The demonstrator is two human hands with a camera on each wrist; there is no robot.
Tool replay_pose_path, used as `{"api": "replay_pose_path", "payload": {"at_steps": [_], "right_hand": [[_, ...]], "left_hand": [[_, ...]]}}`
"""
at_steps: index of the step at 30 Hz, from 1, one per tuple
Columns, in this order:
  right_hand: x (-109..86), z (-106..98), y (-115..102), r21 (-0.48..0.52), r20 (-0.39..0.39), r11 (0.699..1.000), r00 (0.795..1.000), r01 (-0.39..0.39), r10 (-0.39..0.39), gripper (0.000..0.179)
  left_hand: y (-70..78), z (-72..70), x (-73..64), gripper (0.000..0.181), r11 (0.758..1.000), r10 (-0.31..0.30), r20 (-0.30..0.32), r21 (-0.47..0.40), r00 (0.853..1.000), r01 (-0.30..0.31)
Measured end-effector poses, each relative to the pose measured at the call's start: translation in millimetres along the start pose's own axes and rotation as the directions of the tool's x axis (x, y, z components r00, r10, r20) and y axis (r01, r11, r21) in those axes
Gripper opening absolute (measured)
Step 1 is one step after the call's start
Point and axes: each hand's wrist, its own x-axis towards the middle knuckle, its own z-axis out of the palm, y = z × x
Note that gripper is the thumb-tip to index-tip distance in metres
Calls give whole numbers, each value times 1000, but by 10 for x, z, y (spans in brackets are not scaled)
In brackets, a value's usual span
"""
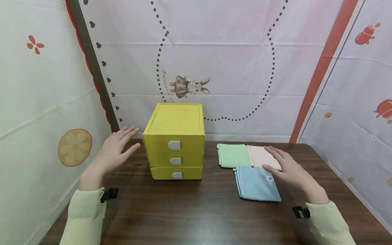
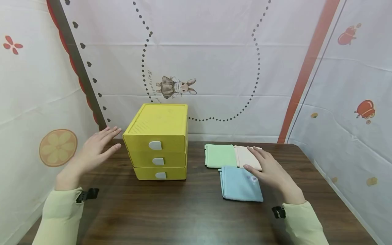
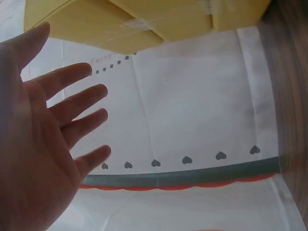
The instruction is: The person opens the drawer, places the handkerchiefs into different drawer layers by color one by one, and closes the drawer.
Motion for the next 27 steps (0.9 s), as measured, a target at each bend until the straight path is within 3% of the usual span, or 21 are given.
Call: {"api": "replay_pose_path", "payload": {"at_steps": [7,14,20,27], "right_hand": [[98,98,-121,20,-110,998,992,60,-58,62],[180,186,-250,49,-301,989,947,136,-115,48],[236,259,-396,92,-387,976,911,195,-146,41],[285,327,-555,137,-412,961,896,240,-165,37]], "left_hand": [[33,-84,73,51,994,20,-101,-102,995,-30],[85,-130,155,41,985,50,-211,-153,976,-84],[104,-141,209,39,980,66,-222,-169,973,-106],[126,-171,275,36,973,83,-228,-191,970,-129]]}}
